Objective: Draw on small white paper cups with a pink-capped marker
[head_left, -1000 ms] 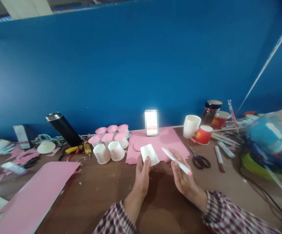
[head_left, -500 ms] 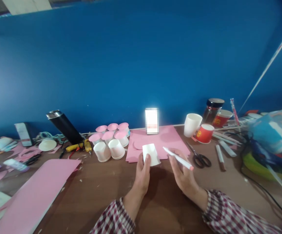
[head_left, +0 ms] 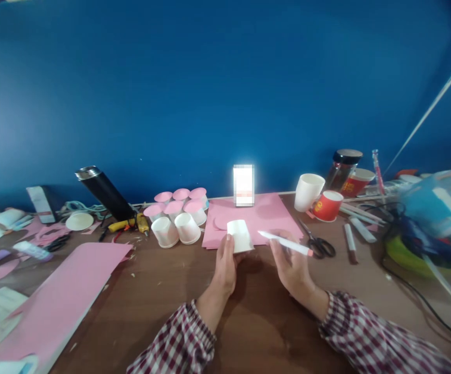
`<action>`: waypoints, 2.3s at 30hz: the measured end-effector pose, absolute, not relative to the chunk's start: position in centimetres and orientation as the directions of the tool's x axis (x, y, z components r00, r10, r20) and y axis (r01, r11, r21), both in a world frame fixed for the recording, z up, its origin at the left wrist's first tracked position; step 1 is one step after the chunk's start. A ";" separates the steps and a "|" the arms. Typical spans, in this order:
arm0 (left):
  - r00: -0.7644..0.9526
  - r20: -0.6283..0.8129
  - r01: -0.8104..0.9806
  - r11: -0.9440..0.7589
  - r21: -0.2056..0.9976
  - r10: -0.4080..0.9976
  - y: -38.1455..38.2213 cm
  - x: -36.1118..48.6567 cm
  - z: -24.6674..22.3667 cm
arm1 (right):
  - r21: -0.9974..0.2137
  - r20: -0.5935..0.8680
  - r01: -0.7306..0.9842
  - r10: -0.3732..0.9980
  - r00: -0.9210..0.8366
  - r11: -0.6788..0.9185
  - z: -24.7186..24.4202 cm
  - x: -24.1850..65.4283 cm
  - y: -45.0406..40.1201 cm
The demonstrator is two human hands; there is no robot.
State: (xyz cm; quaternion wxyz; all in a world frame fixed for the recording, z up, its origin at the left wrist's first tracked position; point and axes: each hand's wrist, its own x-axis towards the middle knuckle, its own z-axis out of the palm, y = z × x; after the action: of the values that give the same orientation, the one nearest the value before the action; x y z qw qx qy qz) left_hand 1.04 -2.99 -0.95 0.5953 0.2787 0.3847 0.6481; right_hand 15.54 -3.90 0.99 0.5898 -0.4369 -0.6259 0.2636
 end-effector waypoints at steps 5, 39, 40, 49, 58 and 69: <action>-0.132 -0.122 -0.605 0.018 0.796 0.984 -3.0 1.0 -0.2 | -0.895 0.444 0.121 0.885 0.142 0.429 0.9 15.4 -3.5; 0.207 -0.338 -0.828 0.348 0.440 0.918 -2.5 -0.3 0.9 | -0.984 0.105 -0.115 0.967 0.234 0.135 1.1 15.1 -2.6; 0.207 -0.341 -0.824 0.351 0.445 0.917 -2.5 -0.2 0.8 | -0.984 0.103 -0.120 0.967 0.235 0.134 1.0 15.1 -2.6; 0.271 -0.229 -0.792 0.351 0.499 0.935 -2.9 -0.2 0.6 | -0.994 0.071 -0.069 0.986 0.153 0.082 2.2 15.1 -3.2; 0.224 -0.259 -0.764 0.334 0.553 0.940 -3.0 0.1 0.8 | -0.984 0.090 -0.149 0.992 0.089 0.102 1.6 15.1 -3.2; 0.179 -0.256 -0.751 0.300 0.588 0.950 -3.3 0.5 0.8 | -0.977 0.114 -0.169 0.987 0.116 0.133 1.5 15.2 -3.2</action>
State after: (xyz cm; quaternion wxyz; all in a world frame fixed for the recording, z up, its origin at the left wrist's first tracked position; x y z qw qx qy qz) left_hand 0.47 -3.29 0.83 0.7494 0.1673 0.2976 0.5674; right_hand 15.19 -3.18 1.51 0.5982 -0.4475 -0.4568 0.4830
